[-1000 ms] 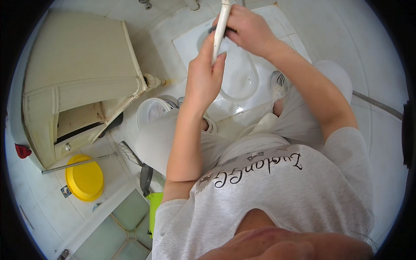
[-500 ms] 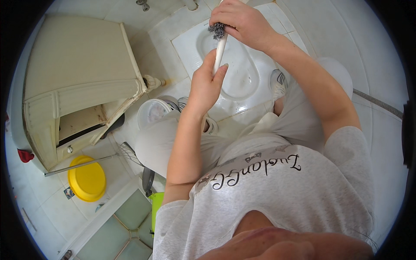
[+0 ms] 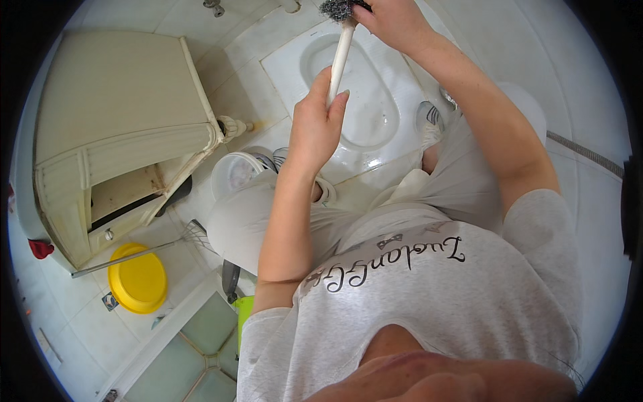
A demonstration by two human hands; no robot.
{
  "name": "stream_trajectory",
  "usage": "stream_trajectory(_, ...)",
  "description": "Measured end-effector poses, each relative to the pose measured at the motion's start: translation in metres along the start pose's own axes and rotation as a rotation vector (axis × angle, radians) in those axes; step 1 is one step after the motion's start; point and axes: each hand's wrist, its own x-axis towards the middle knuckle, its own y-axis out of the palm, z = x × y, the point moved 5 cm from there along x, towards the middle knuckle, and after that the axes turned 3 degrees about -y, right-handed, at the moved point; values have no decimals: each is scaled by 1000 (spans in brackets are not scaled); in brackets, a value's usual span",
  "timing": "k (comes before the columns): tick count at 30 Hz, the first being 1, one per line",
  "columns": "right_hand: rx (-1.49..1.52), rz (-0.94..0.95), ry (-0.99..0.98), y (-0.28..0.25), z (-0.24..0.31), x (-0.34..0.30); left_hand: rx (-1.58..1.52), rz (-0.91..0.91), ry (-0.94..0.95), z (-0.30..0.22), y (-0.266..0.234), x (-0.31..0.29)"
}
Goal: The person scrubs a white squat toilet using a long-handled brush and a steel wool pad. They clean the interior bowl and the surrounding floor tiles, occasionally dipping the brush into a bucket of water.
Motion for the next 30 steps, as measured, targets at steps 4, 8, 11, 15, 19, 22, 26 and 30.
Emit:
stream_trajectory(4,275,131,48,19,19,-14,-2,-60,11,14,-2,4)
stream_trajectory(8,287,91,80,16,10,-8,-27,-73,-3,16,-9,3)
stream_trajectory(11,-14,-184,194,-16,-21,-1,-63,-67,-13,4,-11,4)
stream_trajectory(15,-42,-126,126,-24,-10,5,-51,-57,-1,-1,-12,4)
stream_trajectory(19,50,-28,-22,0,5,0,-82,-50,-54,-3,-12,3)
stream_trajectory(22,102,34,-64,8,15,-3,39,-76,38,5,-14,-1)
stream_trajectory(26,-63,18,29,6,-8,-3,110,-65,-66,0,-15,-5)
stream_trajectory(30,70,145,118,30,-1,-18,118,-108,33,-13,-23,-3)
